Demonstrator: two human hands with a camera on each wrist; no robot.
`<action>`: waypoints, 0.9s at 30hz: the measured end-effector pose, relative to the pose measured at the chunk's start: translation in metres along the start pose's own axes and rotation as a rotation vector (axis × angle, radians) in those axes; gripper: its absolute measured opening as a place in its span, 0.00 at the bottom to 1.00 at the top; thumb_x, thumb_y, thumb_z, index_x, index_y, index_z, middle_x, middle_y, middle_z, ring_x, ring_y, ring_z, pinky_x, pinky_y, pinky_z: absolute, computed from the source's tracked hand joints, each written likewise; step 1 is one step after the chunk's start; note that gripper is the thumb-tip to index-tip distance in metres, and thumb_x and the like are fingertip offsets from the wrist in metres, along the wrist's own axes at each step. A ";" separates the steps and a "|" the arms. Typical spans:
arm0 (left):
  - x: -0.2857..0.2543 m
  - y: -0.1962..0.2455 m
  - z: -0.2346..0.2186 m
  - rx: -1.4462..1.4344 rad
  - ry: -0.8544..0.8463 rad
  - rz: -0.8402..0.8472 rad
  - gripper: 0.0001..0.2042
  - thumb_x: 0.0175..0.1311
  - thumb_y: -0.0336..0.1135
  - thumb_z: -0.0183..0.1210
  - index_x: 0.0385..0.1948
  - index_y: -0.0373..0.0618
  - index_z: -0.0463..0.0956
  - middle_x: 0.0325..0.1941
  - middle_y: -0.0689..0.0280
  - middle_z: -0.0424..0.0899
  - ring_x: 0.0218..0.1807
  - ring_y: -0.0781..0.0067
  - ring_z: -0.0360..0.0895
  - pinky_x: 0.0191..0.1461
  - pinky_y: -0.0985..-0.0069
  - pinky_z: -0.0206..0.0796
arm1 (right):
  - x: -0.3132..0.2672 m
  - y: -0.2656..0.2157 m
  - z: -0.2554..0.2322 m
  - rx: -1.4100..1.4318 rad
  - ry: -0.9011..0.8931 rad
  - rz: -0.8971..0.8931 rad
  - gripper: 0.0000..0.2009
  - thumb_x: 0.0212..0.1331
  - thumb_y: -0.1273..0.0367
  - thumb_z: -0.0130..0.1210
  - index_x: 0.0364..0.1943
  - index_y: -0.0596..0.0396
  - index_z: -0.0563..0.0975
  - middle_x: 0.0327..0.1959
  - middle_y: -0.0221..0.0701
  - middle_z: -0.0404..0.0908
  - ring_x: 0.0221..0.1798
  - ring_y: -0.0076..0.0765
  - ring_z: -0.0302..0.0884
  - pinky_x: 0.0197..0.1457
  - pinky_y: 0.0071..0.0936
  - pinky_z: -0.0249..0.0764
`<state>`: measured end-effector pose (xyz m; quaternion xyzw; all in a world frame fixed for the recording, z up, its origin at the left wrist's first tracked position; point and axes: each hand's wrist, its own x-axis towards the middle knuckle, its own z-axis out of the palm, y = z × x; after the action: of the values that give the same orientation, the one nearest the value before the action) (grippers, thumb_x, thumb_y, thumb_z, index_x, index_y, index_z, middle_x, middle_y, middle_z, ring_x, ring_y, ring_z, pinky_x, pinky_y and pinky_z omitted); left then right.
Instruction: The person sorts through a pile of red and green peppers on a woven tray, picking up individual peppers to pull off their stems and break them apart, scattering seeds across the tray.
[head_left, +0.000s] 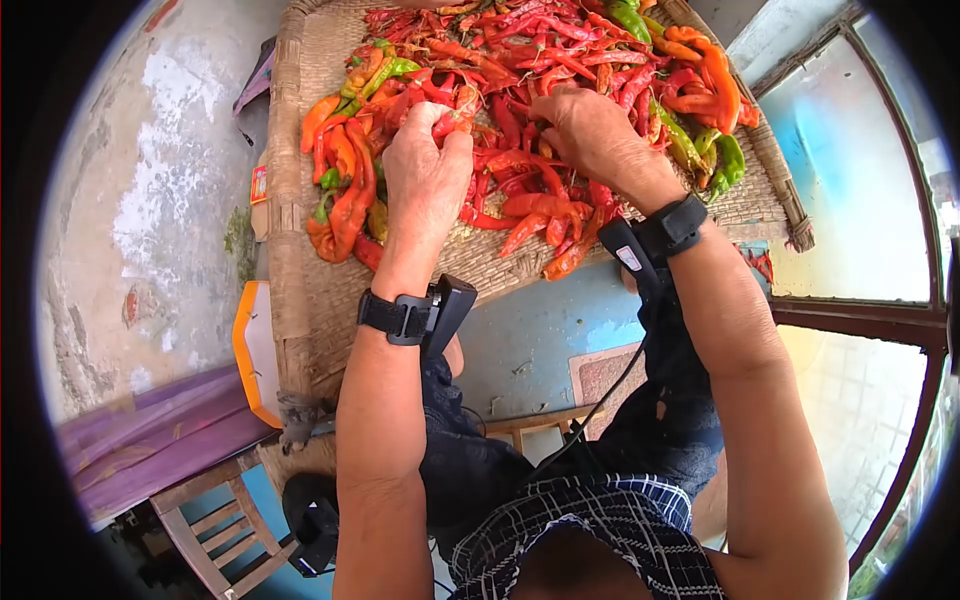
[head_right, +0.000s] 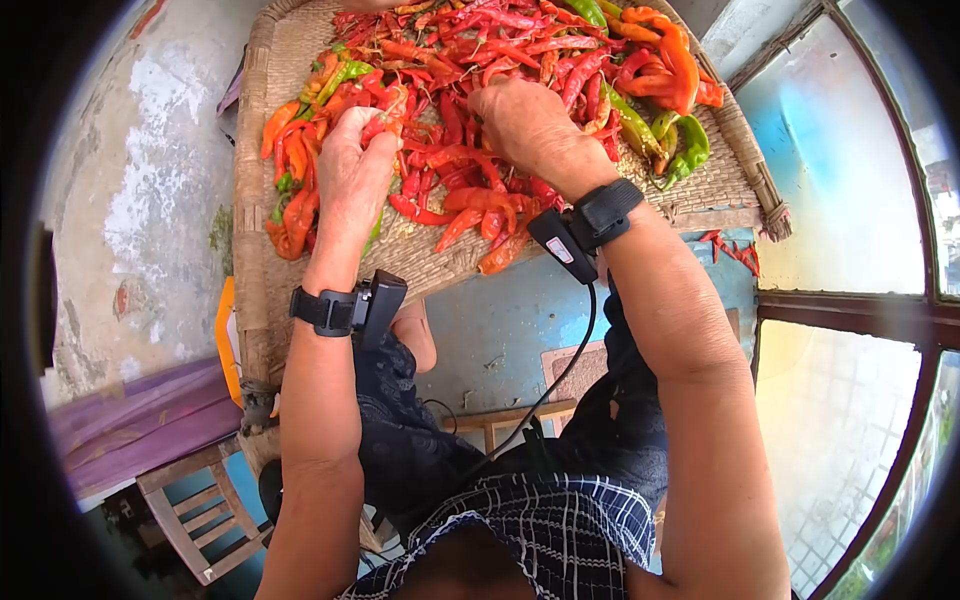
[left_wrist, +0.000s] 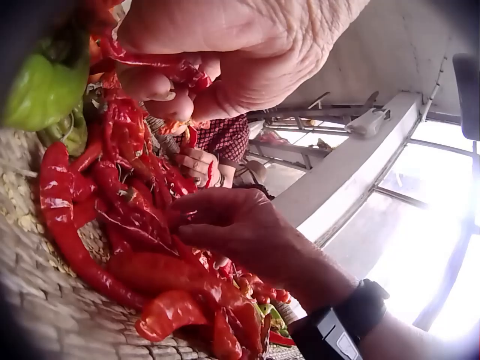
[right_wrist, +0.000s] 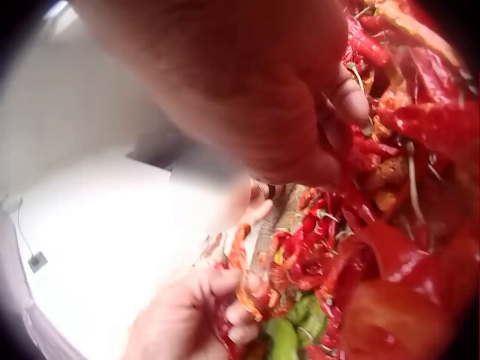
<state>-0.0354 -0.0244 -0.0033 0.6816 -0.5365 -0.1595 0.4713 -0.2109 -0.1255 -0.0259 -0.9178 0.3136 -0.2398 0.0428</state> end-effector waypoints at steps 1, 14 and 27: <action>-0.001 0.002 0.000 -0.010 -0.004 -0.004 0.12 0.53 0.31 0.53 0.37 0.36 0.73 0.34 0.50 0.81 0.38 0.52 0.79 0.44 0.65 0.69 | 0.001 -0.003 -0.003 -0.064 -0.114 0.050 0.11 0.50 0.73 0.57 0.40 0.56 0.79 0.30 0.40 0.81 0.35 0.35 0.81 0.38 0.29 0.75; -0.001 0.001 -0.003 -0.035 0.017 0.002 0.11 0.53 0.32 0.53 0.37 0.36 0.73 0.34 0.51 0.81 0.38 0.52 0.79 0.43 0.65 0.69 | 0.009 0.004 -0.043 -0.044 0.436 0.323 0.12 0.54 0.65 0.58 0.42 0.52 0.78 0.31 0.40 0.79 0.35 0.40 0.79 0.38 0.35 0.75; -0.003 0.007 -0.003 0.011 0.014 0.028 0.11 0.54 0.30 0.53 0.38 0.36 0.74 0.27 0.64 0.77 0.28 0.79 0.71 0.33 0.77 0.64 | -0.004 -0.038 -0.001 -0.150 -0.293 0.169 0.10 0.50 0.60 0.59 0.29 0.50 0.78 0.25 0.39 0.79 0.33 0.51 0.79 0.35 0.43 0.75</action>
<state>-0.0385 -0.0206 0.0033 0.6778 -0.5434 -0.1452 0.4735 -0.1929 -0.0930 -0.0179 -0.9140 0.3969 -0.0749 0.0396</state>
